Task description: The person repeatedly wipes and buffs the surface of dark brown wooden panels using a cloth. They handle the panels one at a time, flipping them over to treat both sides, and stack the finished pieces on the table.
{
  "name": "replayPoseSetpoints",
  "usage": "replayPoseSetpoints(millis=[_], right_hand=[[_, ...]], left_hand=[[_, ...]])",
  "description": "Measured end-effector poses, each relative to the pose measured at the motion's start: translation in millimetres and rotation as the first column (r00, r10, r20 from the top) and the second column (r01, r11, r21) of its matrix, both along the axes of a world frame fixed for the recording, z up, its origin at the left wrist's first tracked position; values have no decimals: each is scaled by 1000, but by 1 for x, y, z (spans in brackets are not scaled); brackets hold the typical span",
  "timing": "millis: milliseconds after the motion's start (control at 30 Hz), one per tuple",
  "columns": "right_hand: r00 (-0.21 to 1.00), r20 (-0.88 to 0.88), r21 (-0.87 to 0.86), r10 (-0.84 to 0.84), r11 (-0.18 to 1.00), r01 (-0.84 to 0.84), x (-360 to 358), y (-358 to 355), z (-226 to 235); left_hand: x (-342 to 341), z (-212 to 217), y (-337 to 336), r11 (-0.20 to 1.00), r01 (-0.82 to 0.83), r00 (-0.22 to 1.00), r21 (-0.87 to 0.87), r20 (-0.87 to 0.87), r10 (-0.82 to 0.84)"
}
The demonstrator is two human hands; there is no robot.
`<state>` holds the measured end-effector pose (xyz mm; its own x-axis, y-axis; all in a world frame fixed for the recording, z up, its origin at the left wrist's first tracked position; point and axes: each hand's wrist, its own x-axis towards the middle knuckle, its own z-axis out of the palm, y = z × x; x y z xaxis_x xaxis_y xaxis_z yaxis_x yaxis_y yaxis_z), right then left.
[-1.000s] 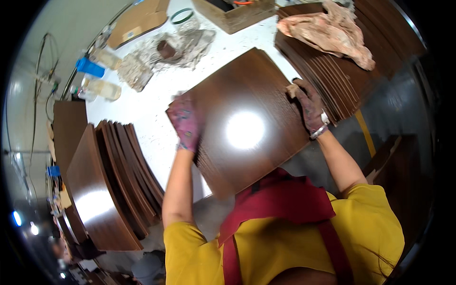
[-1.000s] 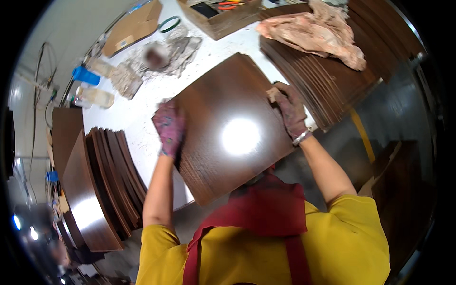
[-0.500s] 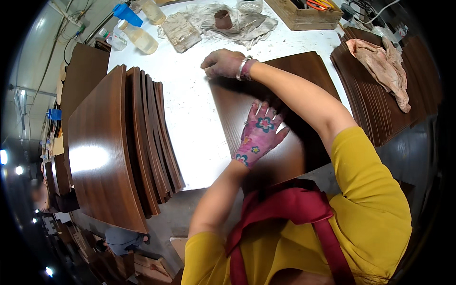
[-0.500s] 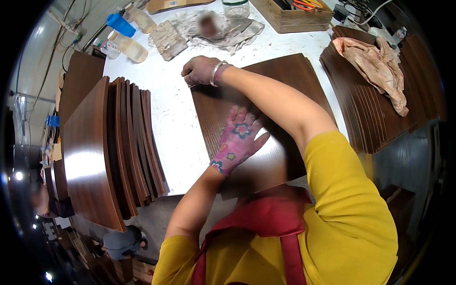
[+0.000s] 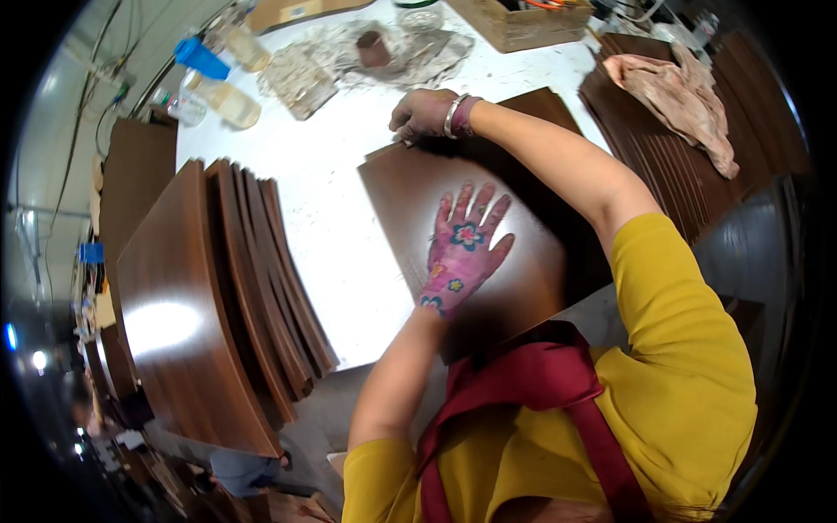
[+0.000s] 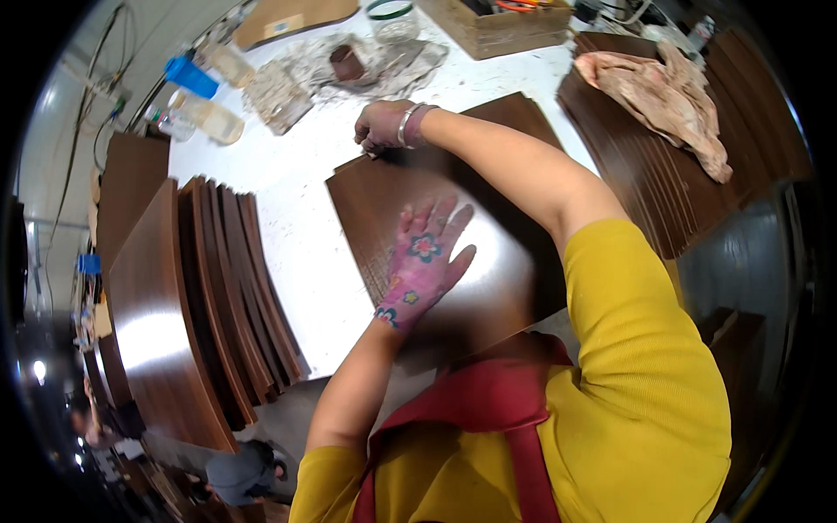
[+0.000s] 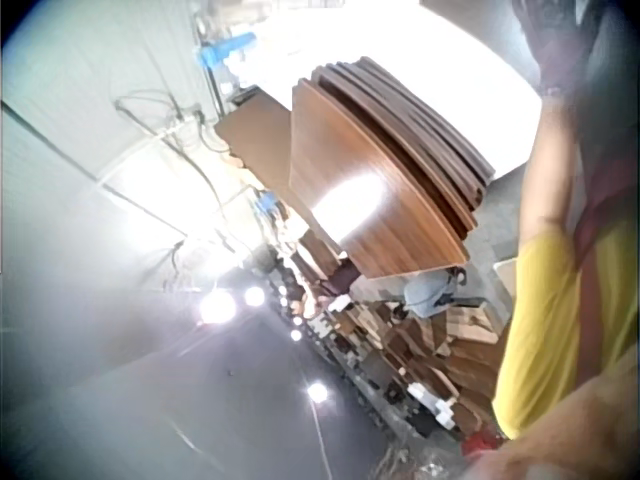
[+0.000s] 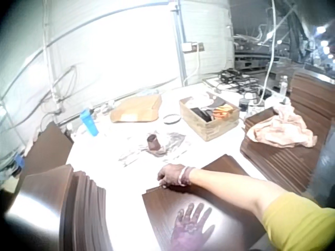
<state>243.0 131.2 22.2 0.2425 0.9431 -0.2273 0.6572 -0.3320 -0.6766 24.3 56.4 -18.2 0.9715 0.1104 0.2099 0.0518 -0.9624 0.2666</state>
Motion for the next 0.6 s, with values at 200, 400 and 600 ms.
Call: replayPoseSetpoints(millis=[200,400,600], right_hand=[[981,46,-17,-189,982,190,67,-85,9],[904,285,124,-320,947,296,138,-159,-15],[619,730,111,-291,943,313,157,-205,-28]], left_hand=[[5,12,0,1000,0,997,4,-74,1],[7,14,-5,997,-47,995,64,-90,53],[7,19,-5,995,-51,994,80,-96,59]])
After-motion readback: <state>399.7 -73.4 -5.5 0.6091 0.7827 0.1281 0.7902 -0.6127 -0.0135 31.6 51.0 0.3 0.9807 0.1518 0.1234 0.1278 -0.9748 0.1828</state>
